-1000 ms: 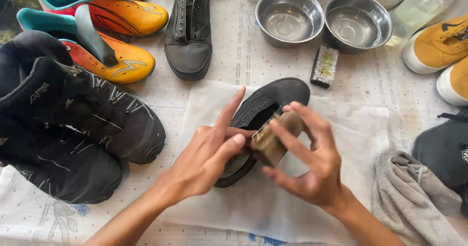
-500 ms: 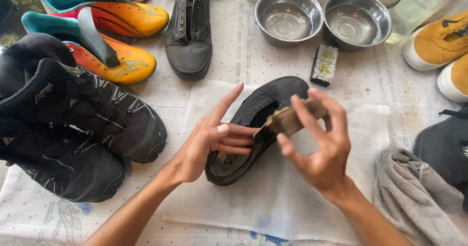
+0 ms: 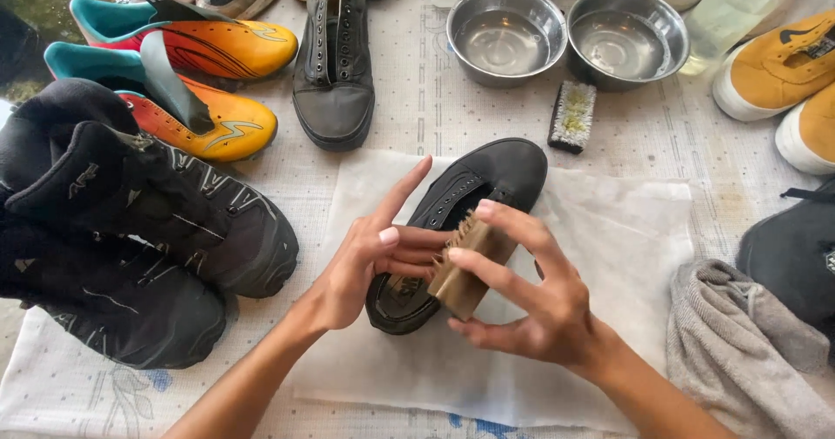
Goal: The person wipes a black sneaker with a cloth, then dips a brush into a bowl of water and scrubs the shoe's upper and toe area. The person continues to scrub the shoe with the brush while holding it steady with the other hand.
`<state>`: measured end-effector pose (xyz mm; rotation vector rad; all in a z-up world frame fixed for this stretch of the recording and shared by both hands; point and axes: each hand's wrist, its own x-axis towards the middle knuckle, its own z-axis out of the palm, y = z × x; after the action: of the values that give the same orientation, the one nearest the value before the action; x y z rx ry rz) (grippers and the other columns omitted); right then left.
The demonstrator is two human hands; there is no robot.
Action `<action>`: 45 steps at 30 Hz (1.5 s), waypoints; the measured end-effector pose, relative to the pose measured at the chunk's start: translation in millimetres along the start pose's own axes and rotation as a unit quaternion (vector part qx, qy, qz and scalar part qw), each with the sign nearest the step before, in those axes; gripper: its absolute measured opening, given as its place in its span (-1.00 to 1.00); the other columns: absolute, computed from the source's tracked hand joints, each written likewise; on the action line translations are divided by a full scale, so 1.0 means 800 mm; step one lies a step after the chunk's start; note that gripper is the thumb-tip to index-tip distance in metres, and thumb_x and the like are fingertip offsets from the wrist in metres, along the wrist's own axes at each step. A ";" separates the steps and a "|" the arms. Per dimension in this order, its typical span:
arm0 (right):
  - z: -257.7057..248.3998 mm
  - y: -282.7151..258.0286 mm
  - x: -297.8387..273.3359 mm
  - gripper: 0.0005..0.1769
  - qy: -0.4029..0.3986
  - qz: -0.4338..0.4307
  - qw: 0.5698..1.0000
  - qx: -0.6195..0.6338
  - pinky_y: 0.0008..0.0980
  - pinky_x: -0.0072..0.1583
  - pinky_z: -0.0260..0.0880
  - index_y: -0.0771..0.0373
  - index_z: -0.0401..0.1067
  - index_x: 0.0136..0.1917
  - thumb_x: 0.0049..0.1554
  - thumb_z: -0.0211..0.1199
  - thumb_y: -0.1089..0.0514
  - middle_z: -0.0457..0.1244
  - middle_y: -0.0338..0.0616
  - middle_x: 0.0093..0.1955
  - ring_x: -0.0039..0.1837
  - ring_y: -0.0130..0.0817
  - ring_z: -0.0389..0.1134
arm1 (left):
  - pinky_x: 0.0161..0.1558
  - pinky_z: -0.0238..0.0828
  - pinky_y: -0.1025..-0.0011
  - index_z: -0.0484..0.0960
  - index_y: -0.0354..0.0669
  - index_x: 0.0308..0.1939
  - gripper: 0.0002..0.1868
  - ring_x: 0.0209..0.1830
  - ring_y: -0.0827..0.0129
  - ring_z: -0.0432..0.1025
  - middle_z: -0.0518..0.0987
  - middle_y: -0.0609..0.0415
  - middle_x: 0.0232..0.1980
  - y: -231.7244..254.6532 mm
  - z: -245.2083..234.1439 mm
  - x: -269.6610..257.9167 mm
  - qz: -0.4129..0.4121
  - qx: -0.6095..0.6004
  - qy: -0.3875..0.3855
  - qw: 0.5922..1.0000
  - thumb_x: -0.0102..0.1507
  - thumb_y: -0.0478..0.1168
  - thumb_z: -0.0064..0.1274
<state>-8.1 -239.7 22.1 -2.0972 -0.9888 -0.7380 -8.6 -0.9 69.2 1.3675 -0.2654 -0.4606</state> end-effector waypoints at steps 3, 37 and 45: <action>-0.004 0.019 -0.002 -0.35 0.020 0.016 0.999 -0.041 0.08 0.34 0.57 0.21 0.42 0.31 0.09 0.44 -0.16 0.14 0.26 0.42 0.41 0.17 0.30 | 0.11 0.66 0.06 -0.14 0.15 0.62 -0.02 0.17 -0.14 0.60 0.59 -0.42 0.23 -0.007 -0.004 -0.001 -0.001 0.012 0.000 1.000 0.12 0.13 -0.18; -0.022 0.051 0.006 -0.40 -0.027 0.038 0.999 -0.020 -0.03 0.32 0.57 0.14 0.46 0.31 0.10 0.35 -0.20 0.12 0.20 0.49 0.35 0.01 0.35 | 0.15 0.68 0.23 -0.24 0.29 0.60 0.32 0.12 0.02 0.66 0.61 -0.32 0.24 -0.010 0.002 0.001 0.020 0.197 -0.024 0.980 -0.01 -0.17 0.41; -0.029 0.046 0.035 -0.46 -0.071 0.092 0.993 0.004 0.00 0.43 0.42 0.17 0.42 0.37 0.17 0.32 -0.04 0.06 0.15 0.54 0.41 0.05 0.33 | 0.18 0.63 0.32 -0.31 0.21 0.60 0.27 0.04 0.11 0.70 0.63 -0.18 0.25 -0.007 0.003 0.000 0.038 0.244 -0.043 0.968 0.04 -0.27 0.29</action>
<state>32.9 -263.5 43.5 -2.2221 -0.8567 -0.4985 -10.8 -3.7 64.0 1.8117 -0.5264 -0.4056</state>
